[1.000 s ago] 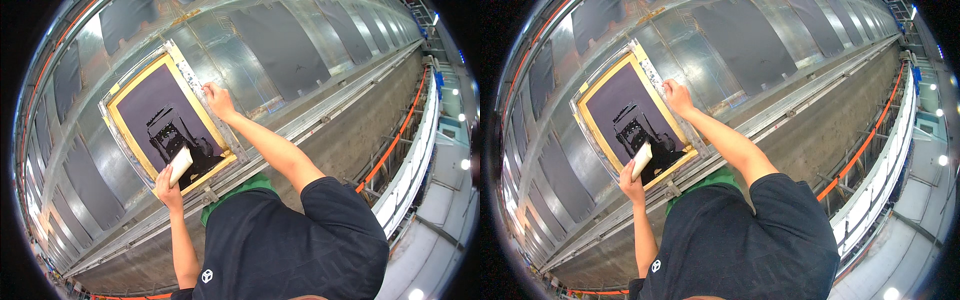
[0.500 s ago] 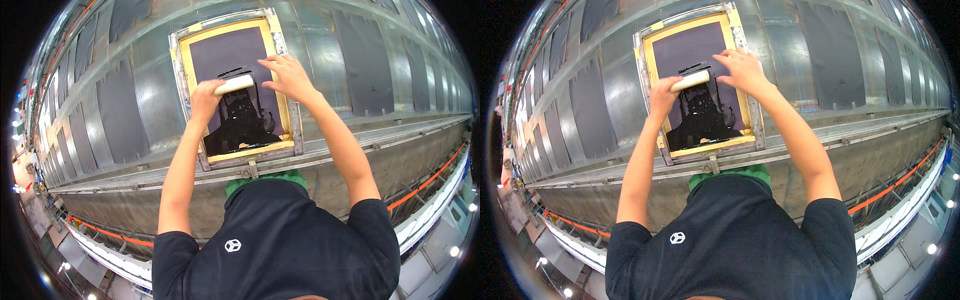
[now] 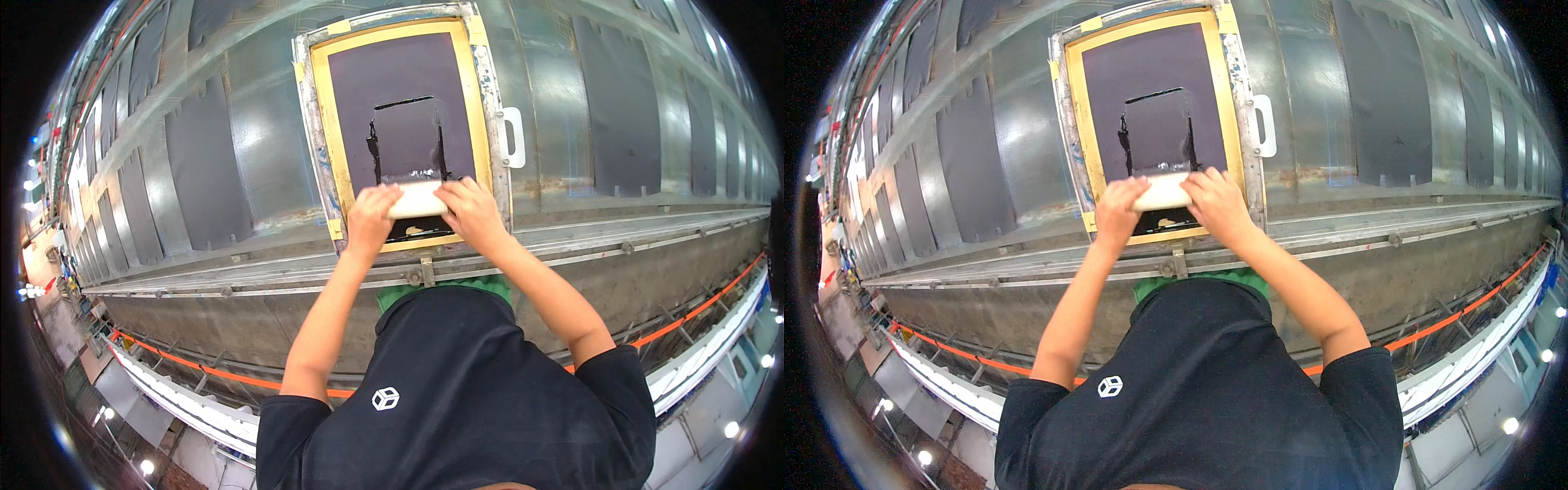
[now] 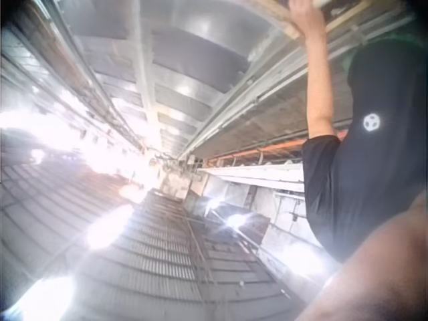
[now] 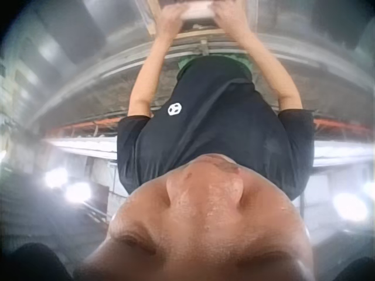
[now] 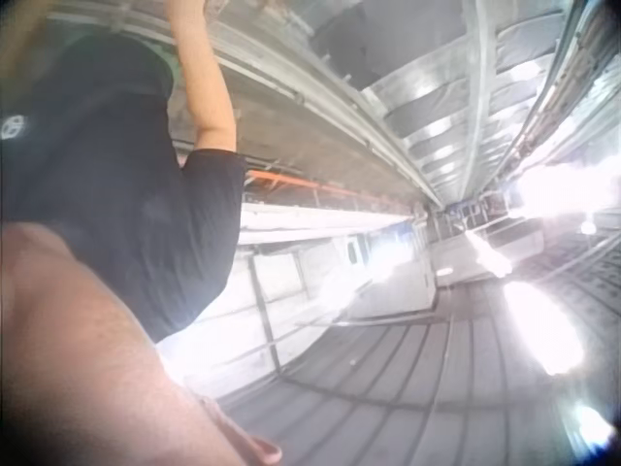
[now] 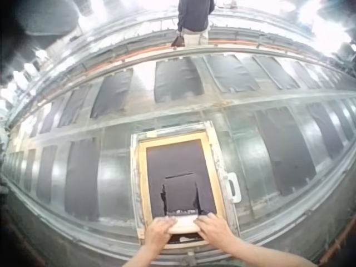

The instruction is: The person uses a white squeegee to spread black ink across a purple screen printing frame. They repeatedly pull the ink from the bottom to the top of the frame, ensuring even coverage. The person briefly lifts the frame to inspect the ink distribution before continuing the spreading process.

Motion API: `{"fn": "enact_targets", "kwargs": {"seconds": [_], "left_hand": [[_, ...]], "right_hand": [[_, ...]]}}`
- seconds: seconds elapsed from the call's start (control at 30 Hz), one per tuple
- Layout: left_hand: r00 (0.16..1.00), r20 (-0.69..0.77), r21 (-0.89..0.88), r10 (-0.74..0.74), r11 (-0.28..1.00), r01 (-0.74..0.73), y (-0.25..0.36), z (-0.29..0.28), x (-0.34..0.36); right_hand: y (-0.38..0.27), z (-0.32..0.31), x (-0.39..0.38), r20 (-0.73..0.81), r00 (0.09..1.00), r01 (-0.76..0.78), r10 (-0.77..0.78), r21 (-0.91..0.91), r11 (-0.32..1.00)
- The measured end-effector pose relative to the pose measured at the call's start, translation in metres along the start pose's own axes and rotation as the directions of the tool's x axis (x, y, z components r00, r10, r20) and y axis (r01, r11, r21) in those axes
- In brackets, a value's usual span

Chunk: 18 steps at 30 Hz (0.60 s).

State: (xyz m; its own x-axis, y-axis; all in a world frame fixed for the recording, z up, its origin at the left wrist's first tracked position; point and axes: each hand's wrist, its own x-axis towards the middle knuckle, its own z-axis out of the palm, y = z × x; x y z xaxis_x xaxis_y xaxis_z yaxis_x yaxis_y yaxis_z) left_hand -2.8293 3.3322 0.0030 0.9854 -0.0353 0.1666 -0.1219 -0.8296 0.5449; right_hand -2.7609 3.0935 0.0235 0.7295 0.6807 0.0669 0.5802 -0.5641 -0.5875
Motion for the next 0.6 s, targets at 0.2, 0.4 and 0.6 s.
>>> {"fn": "enact_targets", "kwargs": {"seconds": [0.2, 0.4, 0.6], "left_hand": [[0.999, -0.04, -0.05, -0.012, 0.999, 0.01, -0.014, -0.008, 0.038], [0.998, -0.055, 0.001, -0.022, 1.0, 0.022, -0.041, -0.013, 0.135], [0.999, 0.012, -0.01, -0.036, 0.999, 0.037, -0.024, 0.003, 0.057]], "right_hand": [[0.019, -0.017, 0.044, -0.106, 0.99, 0.08, -0.091, -0.105, 0.991], [0.061, -0.031, 0.128, -0.172, 0.982, 0.066, -0.08, -0.084, 0.994], [0.034, -0.007, 0.052, -0.153, 0.987, 0.06, -0.056, 0.022, 0.998]]}}
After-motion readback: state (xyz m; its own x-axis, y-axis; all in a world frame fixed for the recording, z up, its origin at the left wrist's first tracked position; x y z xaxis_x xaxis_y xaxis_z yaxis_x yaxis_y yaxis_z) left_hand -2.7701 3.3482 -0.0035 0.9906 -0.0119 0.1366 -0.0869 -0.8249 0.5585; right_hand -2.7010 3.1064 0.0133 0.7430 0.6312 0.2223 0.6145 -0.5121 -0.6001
